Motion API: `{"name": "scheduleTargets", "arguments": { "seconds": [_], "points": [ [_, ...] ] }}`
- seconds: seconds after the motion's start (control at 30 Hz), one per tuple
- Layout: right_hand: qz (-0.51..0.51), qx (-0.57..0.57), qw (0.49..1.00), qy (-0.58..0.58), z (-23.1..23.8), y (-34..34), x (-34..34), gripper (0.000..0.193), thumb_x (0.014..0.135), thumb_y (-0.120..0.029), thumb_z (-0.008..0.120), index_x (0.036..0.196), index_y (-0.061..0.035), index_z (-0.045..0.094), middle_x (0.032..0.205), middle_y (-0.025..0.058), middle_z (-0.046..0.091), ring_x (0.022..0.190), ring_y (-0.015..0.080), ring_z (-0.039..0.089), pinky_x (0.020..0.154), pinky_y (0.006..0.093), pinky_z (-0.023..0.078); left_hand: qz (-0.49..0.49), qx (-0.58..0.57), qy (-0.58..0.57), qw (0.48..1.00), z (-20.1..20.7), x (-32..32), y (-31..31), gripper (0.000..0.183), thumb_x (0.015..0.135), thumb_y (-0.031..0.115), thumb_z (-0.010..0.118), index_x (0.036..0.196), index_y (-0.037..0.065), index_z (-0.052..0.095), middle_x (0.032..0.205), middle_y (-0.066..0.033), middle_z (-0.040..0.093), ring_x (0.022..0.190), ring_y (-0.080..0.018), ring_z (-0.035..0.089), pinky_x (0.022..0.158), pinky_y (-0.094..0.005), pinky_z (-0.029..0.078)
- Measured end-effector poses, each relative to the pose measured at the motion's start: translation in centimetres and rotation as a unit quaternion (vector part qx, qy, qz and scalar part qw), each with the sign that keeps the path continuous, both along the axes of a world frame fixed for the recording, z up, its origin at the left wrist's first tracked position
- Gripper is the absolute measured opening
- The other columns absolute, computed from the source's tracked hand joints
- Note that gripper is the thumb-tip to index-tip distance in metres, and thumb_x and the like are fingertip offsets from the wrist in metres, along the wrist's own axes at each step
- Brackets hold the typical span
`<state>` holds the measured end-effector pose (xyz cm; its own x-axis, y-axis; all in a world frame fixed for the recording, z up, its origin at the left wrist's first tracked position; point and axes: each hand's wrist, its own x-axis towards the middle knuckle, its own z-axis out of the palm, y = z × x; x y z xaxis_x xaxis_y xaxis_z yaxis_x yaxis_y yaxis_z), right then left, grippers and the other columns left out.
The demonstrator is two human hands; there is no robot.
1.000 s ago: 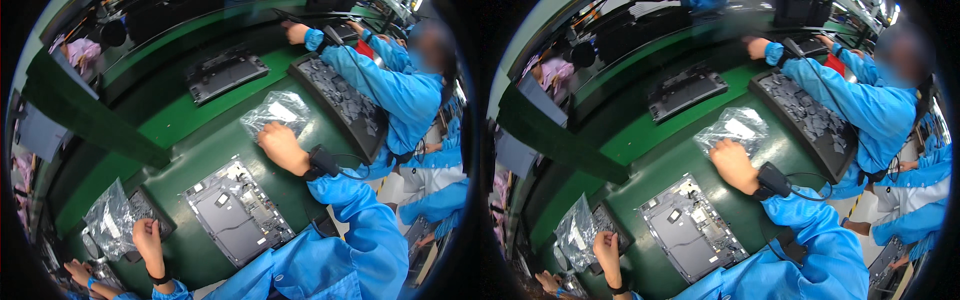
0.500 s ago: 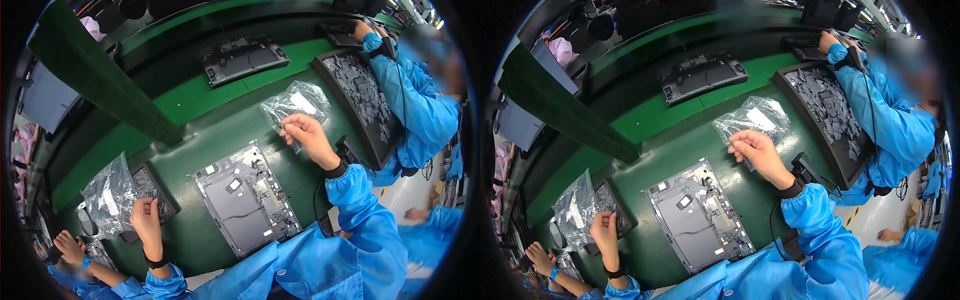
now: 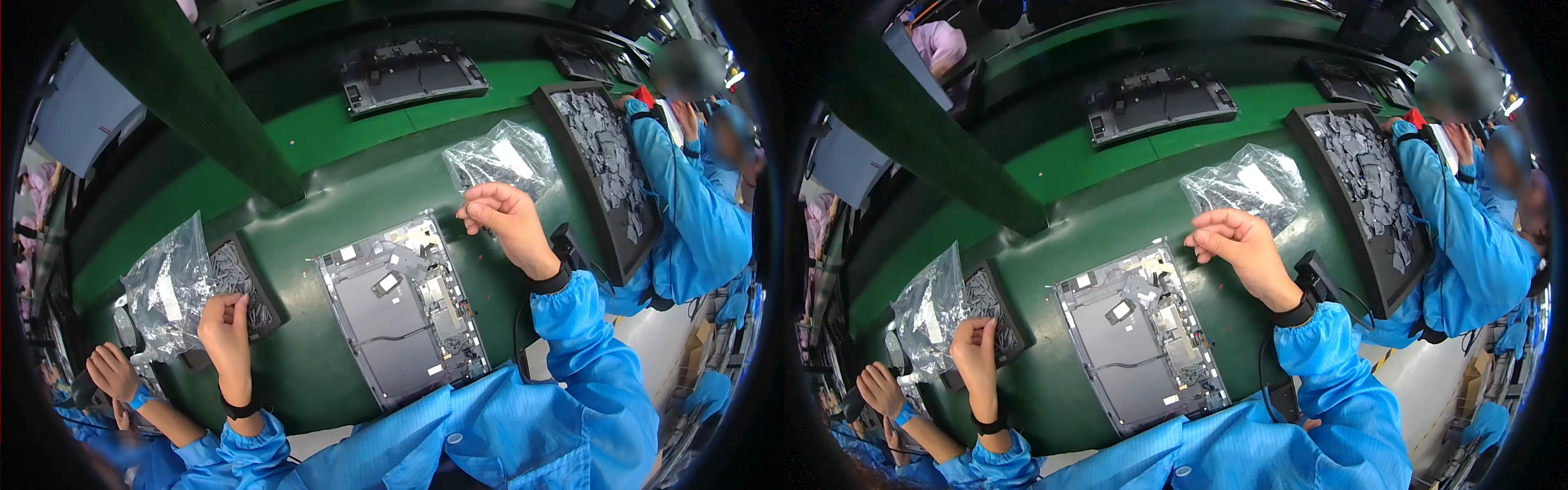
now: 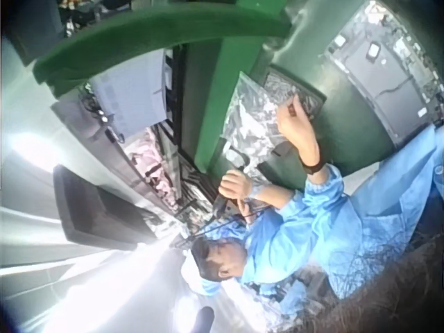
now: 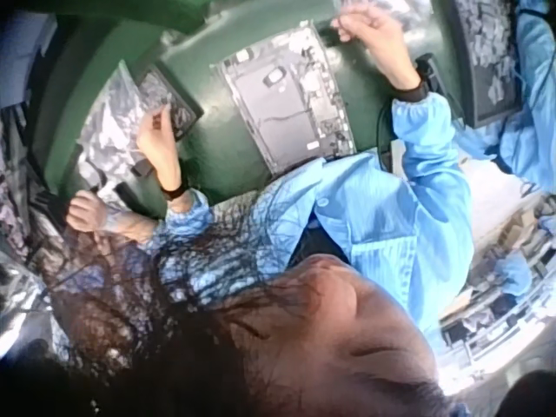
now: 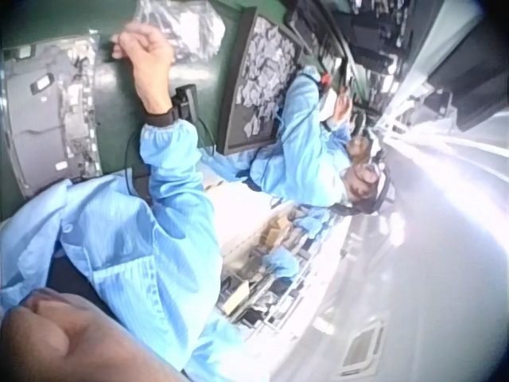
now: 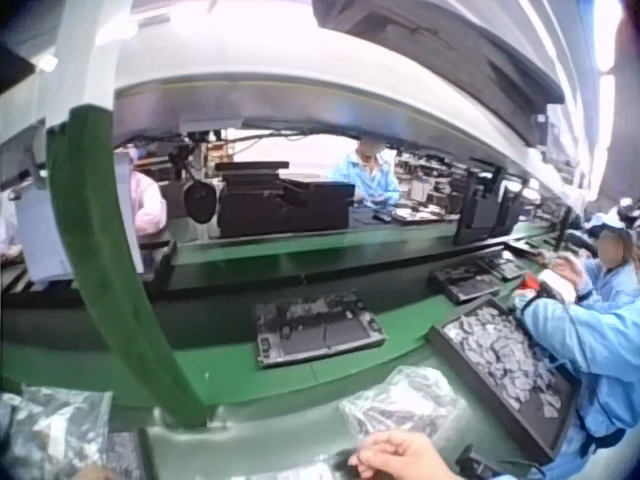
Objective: The worker is assembling the internal components of a tablet, specifically connecting and securing cables with adhesive tape on a factory line.
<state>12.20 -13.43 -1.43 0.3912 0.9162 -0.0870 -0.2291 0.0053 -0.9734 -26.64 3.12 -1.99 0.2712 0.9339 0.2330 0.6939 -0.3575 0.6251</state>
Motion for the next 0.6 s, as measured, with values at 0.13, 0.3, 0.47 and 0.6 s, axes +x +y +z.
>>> {"name": "scheduleTargets", "arguments": {
  "seconds": [0.13, 0.3, 0.47, 0.6],
  "points": [
    [-0.013, -0.052, 0.996, -0.072, 0.6, 0.5, 0.0, 0.016, 0.093, -0.007, 0.065, 0.105, 0.003, 0.066, 0.097, 0.0124, 0.072, 0.083, 0.0141, 0.067, 0.075, 0.0258, 0.054, 0.006, 0.046, -0.021, 0.999, -0.5, 0.5, 0.1, 0.008, 0.087, 0.005, 0.07, 0.091, -0.002, 0.069, 0.079, -0.0105, 0.067, 0.065, -0.0161, 0.061, 0.062, -0.0284, 0.049],
    [0.017, -0.063, 0.986, -0.152, 0.1, 1.3, -0.4, 0.013, 0.091, -0.008, 0.069, 0.099, 0.002, 0.07, 0.09, 0.0074, 0.072, 0.083, 0.0117, 0.067, 0.075, 0.0236, 0.053, 0.0, -0.01, -0.095, 0.995, 0.5, 1.3, -1.6, 0.007, 0.087, 0.003, 0.069, 0.091, -0.002, 0.069, 0.081, -0.0099, 0.068, 0.067, -0.0151, 0.061, 0.064, -0.0276, 0.049],
    [0.036, -0.106, 0.966, -0.235, 0.0, 2.3, -1.1, 0.009, 0.087, -0.009, 0.072, 0.091, -0.0012, 0.071, 0.086, 0.0023, 0.067, 0.074, 0.0101, 0.061, 0.068, 0.0244, 0.049, -0.191, -0.081, -0.143, 0.968, 1.9, 5.5, -5.7, 0.006, 0.084, 0.0, 0.071, 0.089, -0.001, 0.069, 0.082, -0.007, 0.067, 0.07, -0.0115, 0.062, 0.064, -0.023, 0.049],
    [0.053, -0.083, 0.895, -0.435, 0.5, 3.1, -1.9, 0.009, 0.082, -0.009, 0.074, 0.087, -0.003, 0.072, 0.083, 0.0052, 0.064, 0.069, 0.0171, 0.062, 0.063, 0.0298, 0.049, -0.27, -0.17, -0.146, 0.936, 2.2, 8.8, -7.6, 0.008, 0.082, 0.002, 0.074, 0.089, 0.0, 0.07, 0.079, -0.0079, 0.066, 0.064, -0.0138, 0.061, 0.059, -0.0253, 0.049]
  ]
}}
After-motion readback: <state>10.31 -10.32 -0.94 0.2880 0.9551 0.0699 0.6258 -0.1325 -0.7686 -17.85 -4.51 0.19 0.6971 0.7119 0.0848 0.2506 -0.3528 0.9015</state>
